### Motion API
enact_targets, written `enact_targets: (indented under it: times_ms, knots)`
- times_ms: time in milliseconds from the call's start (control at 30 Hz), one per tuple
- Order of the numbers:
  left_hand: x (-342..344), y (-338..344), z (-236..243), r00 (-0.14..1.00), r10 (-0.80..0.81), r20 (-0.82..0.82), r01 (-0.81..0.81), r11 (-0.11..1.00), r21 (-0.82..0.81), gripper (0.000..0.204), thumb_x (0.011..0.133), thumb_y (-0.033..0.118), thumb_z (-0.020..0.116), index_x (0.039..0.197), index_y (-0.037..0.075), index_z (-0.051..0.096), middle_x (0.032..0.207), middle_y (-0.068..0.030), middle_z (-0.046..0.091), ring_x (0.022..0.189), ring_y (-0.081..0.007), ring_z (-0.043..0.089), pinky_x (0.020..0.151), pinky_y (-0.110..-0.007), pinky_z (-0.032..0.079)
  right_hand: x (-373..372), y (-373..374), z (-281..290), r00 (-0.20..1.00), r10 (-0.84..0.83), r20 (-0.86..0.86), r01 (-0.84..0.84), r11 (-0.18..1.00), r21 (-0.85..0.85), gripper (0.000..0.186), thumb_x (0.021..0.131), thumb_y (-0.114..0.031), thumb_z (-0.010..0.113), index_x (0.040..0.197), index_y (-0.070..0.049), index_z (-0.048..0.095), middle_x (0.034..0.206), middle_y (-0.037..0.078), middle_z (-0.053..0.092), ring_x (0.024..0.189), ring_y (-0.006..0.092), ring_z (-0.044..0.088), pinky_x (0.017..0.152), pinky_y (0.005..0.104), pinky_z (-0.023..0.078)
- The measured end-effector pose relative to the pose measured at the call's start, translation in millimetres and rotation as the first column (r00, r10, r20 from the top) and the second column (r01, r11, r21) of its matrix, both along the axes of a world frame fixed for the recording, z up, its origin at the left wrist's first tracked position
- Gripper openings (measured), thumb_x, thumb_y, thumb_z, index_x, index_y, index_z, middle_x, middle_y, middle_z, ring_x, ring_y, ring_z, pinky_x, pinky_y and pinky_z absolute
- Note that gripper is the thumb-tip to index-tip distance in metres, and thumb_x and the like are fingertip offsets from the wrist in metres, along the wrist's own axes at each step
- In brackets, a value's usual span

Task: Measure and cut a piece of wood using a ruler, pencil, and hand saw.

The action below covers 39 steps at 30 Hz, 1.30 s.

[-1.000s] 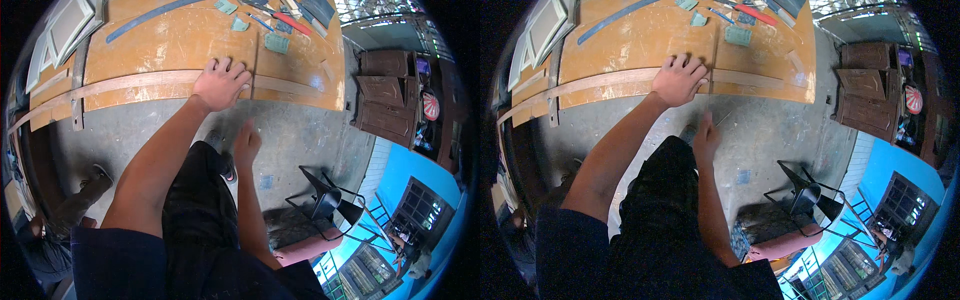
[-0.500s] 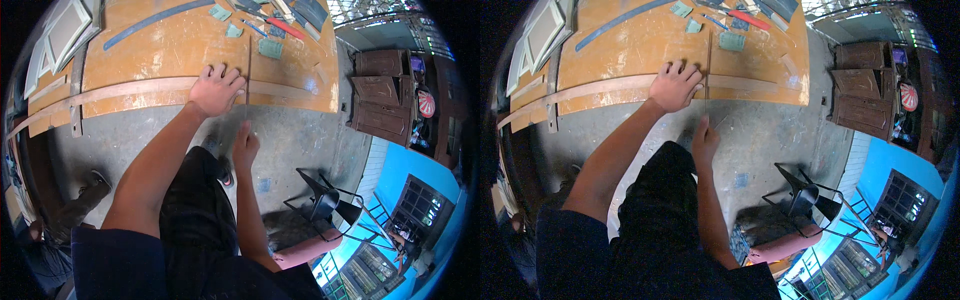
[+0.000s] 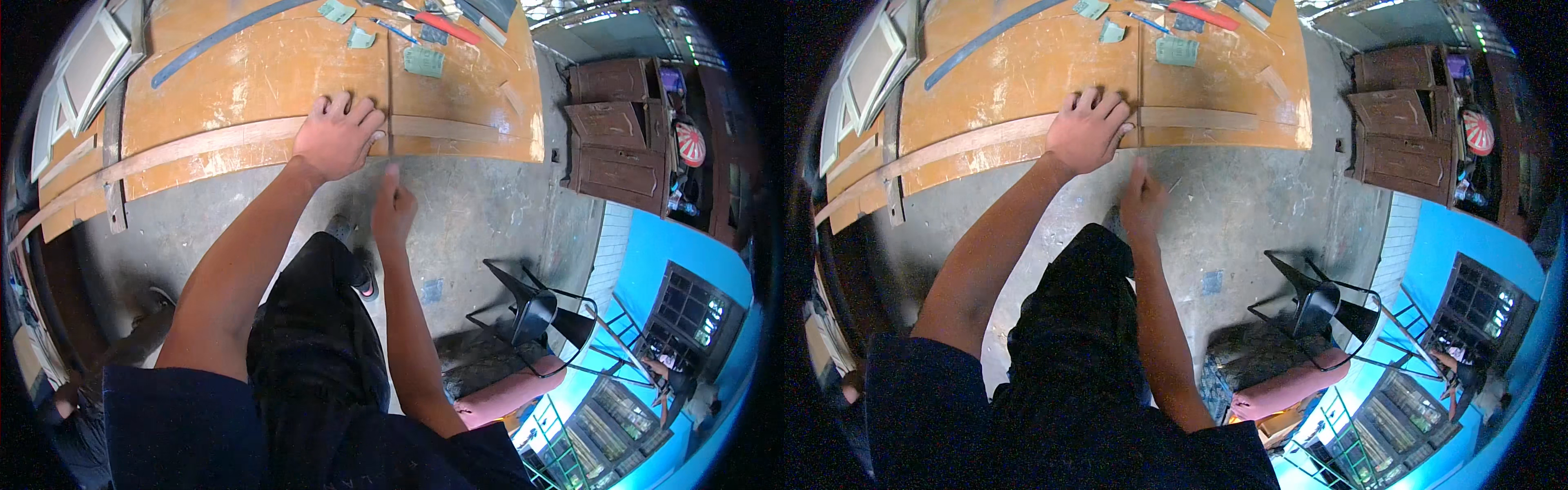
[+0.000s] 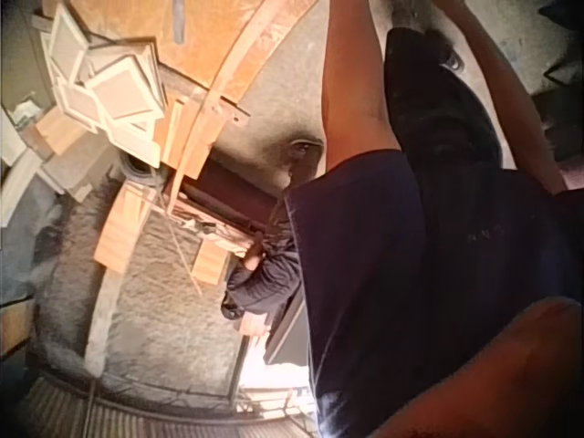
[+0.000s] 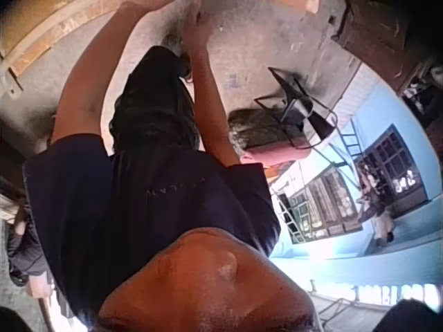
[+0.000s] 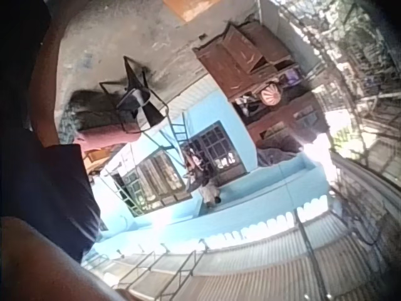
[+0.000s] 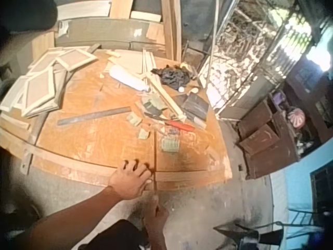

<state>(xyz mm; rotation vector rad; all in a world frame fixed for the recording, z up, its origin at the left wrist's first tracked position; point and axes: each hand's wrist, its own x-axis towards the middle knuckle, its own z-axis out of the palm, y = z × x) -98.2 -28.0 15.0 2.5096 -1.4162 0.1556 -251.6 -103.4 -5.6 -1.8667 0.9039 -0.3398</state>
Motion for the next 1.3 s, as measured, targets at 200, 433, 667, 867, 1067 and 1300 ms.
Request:
enact_targets:
  times_ms: [200, 433, 667, 867, 1067, 1300]
  knots:
    - [1, 6, 1, 1.0, -0.002, 0.027, 0.002, 1.0, 0.005, 0.028, 0.097, 0.034, 0.053, 0.117, 0.015, 0.059, 0.12, -0.0042, 0.057, 0.11, -0.0277, 0.052, 0.089, -0.043, 0.042, -134, 47, 11, 0.991, -0.096, -0.096, 0.117, 0.963, 0.242, 0.053, 0.106, -0.032, 0.049, 0.068, 0.005, 0.052, 0.056, 0.003, 0.045, 0.057, 0.0102, 0.038, 0.05, 0.036, 0.031]
    - [-1, -3, 0, 1.0, -0.005, 0.012, 0.005, 1.0, -0.018, 0.029, 0.097, 0.034, 0.053, 0.118, 0.015, 0.057, 0.12, -0.0048, 0.057, 0.116, -0.0295, 0.052, 0.09, -0.045, 0.042, 6, -9, 1, 0.998, 0.003, -0.06, -0.01, 0.994, -0.112, 0.063, 0.107, -0.041, 0.044, 0.072, 0.01, 0.057, 0.059, 0.026, 0.053, 0.053, 0.0325, 0.051, 0.055, 0.0478, 0.039]
    - [4, 8, -1, 0.999, 0.031, 0.037, -0.033, 0.998, 0.059, 0.031, 0.097, 0.035, 0.052, 0.121, 0.016, 0.057, 0.122, -0.0042, 0.057, 0.114, -0.0284, 0.052, 0.09, -0.045, 0.042, -104, 51, -15, 0.979, -0.058, -0.193, 0.075, 0.994, 0.077, 0.057, 0.106, -0.038, 0.046, 0.081, 0.011, 0.061, 0.058, 0.021, 0.051, 0.058, 0.0242, 0.053, 0.057, 0.0442, 0.041]
    - [1, 9, -4, 0.998, 0.014, 0.057, -0.012, 1.0, -0.026, 0.027, 0.097, 0.034, 0.053, 0.117, 0.016, 0.057, 0.121, -0.0041, 0.056, 0.112, -0.0277, 0.052, 0.09, -0.045, 0.041, -49, 20, 0, 0.997, -0.045, -0.067, 0.052, 0.994, 0.093, 0.053, 0.106, -0.035, 0.048, 0.081, 0.01, 0.061, 0.058, 0.022, 0.051, 0.055, 0.0262, 0.048, 0.055, 0.044, 0.04]
    - [0, 5, 1, 0.999, 0.028, -0.03, -0.027, 0.999, 0.019, 0.027, 0.097, 0.034, 0.054, 0.117, 0.016, 0.057, 0.119, -0.0044, 0.056, 0.112, -0.0279, 0.052, 0.09, -0.044, 0.041, -18, 4, -7, 0.999, 0.017, -0.044, -0.014, 0.997, 0.073, 0.055, 0.106, -0.036, 0.047, 0.079, 0.011, 0.06, 0.064, 0.028, 0.054, 0.053, 0.0347, 0.046, 0.055, 0.0486, 0.038]
    - [3, 13, 0, 1.0, 0.01, 0.025, -0.009, 0.999, -0.045, 0.03, 0.096, 0.033, 0.054, 0.119, 0.014, 0.059, 0.119, -0.0053, 0.058, 0.11, -0.0289, 0.052, 0.09, -0.043, 0.043, -128, 55, 7, 0.992, -0.054, -0.111, 0.076, 0.975, 0.207, 0.058, 0.108, -0.037, 0.044, 0.074, 0.009, 0.053, 0.057, 0.015, 0.04, 0.058, 0.0123, 0.042, 0.051, 0.0422, 0.033]
